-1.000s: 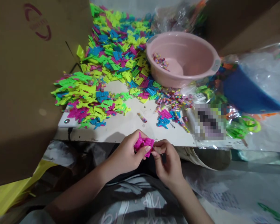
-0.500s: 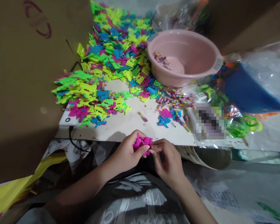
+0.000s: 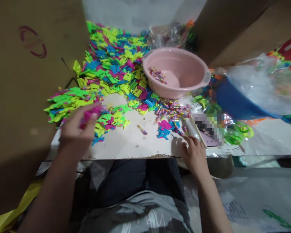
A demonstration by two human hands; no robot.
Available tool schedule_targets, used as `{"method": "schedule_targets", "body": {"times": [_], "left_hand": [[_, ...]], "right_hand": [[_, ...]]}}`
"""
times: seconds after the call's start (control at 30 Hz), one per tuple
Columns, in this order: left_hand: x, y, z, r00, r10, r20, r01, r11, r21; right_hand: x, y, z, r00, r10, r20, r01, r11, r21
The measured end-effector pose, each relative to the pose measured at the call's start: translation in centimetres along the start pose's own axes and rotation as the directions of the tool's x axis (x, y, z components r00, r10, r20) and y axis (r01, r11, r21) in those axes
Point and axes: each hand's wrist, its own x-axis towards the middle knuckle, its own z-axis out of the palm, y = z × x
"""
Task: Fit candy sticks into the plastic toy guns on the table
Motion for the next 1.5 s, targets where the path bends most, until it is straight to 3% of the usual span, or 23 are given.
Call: {"method": "schedule_targets", "body": {"times": [0.07, 0.17, 0.27, 0.33, 0.37, 0.43, 0.47, 0.53, 0.67, 0.8, 0.97, 1.17, 1.23, 1.27, 1.37, 1.43, 1.5], "left_hand": [[2.5, -1.6, -1.0, 0.979, 0.132, -0.154, -0.113, 0.985, 0.130], [5.2, -3.3, -1.8, 0.976, 0.187, -0.114, -0.158, 0.962, 0.223], [5.7, -3.2, -0.7, 0.976, 0.201, -0.088, -0.161, 0.928, 0.335], [4.6, -2.1, 1.4, 0.969, 0.246, -0.010, -0.224, 0.900, 0.373], [3.7, -1.3, 2.9, 0.955, 0.280, 0.099, -0.297, 0.888, 0.352], [1.3, 0.6, 6.4, 0.902, 0.332, 0.277, -0.402, 0.880, 0.252], [0.1, 1.6, 8.3, 0.851, 0.355, 0.387, -0.443, 0.881, 0.165], [-2.3, 3.6, 11.9, 0.796, 0.311, 0.519, -0.380, 0.924, 0.030], [-5.0, 6.1, 17.2, 0.816, 0.203, 0.541, -0.226, 0.974, -0.024], [-5.4, 6.3, 19.1, 0.833, 0.162, 0.530, -0.132, 0.987, -0.093], [-5.2, 5.2, 18.5, 0.819, 0.146, 0.555, 0.012, 0.963, -0.270], [-5.9, 5.2, 14.6, 0.748, 0.160, 0.644, 0.233, 0.845, -0.481], [-6.1, 5.4, 13.0, 0.723, 0.082, 0.686, 0.433, 0.720, -0.543], [-6.1, 5.6, 12.2, 0.693, 0.029, 0.720, 0.557, 0.612, -0.561], [-6.3, 5.9, 10.3, 0.551, -0.073, 0.831, 0.810, 0.285, -0.512], [-6.5, 6.2, 9.6, 0.494, -0.100, 0.864, 0.860, 0.198, -0.469], [-6.7, 6.4, 9.1, 0.474, -0.122, 0.872, 0.875, 0.172, -0.452]], "right_hand": [[0.1, 1.3, 0.8, 1.000, -0.012, -0.006, 0.011, 0.996, -0.084], [0.1, 1.6, 1.5, 0.999, -0.033, -0.011, 0.031, 0.992, -0.119], [0.4, 1.0, 1.8, 1.000, -0.017, 0.000, 0.017, 0.994, -0.110], [0.6, 0.8, 2.1, 1.000, 0.018, -0.003, -0.018, 0.997, -0.080], [0.7, 0.7, 2.2, 0.999, 0.034, -0.011, -0.035, 0.998, -0.057], [0.9, 0.6, 2.6, 0.998, 0.049, -0.036, -0.050, 0.999, -0.009], [1.0, 0.6, 2.7, 0.998, 0.048, -0.048, -0.048, 0.999, 0.010], [1.0, 0.6, 2.8, 0.997, 0.034, -0.065, -0.032, 0.999, 0.033], [0.3, 0.1, 2.0, 0.998, -0.002, -0.061, 0.011, 0.989, 0.145], [-0.8, -1.0, 1.4, 1.000, 0.004, -0.020, 0.004, 0.914, 0.407], [-2.1, -3.0, 2.1, 1.000, -0.011, 0.021, -0.001, 0.869, 0.494], [-2.6, -4.9, 0.4, 0.989, 0.003, 0.145, -0.106, 0.694, 0.712], [-2.5, -5.2, -0.7, 0.986, 0.022, 0.165, -0.142, 0.627, 0.766], [-2.4, -5.4, -1.3, 0.984, 0.037, 0.173, -0.160, 0.600, 0.784], [-2.3, -5.9, -2.5, 0.974, 0.057, 0.221, -0.215, 0.550, 0.807], [-2.1, -6.5, -2.9, 0.966, 0.033, 0.256, -0.238, 0.498, 0.834], [-2.0, -7.1, -3.0, 0.961, -0.012, 0.276, -0.247, 0.408, 0.879]]}}
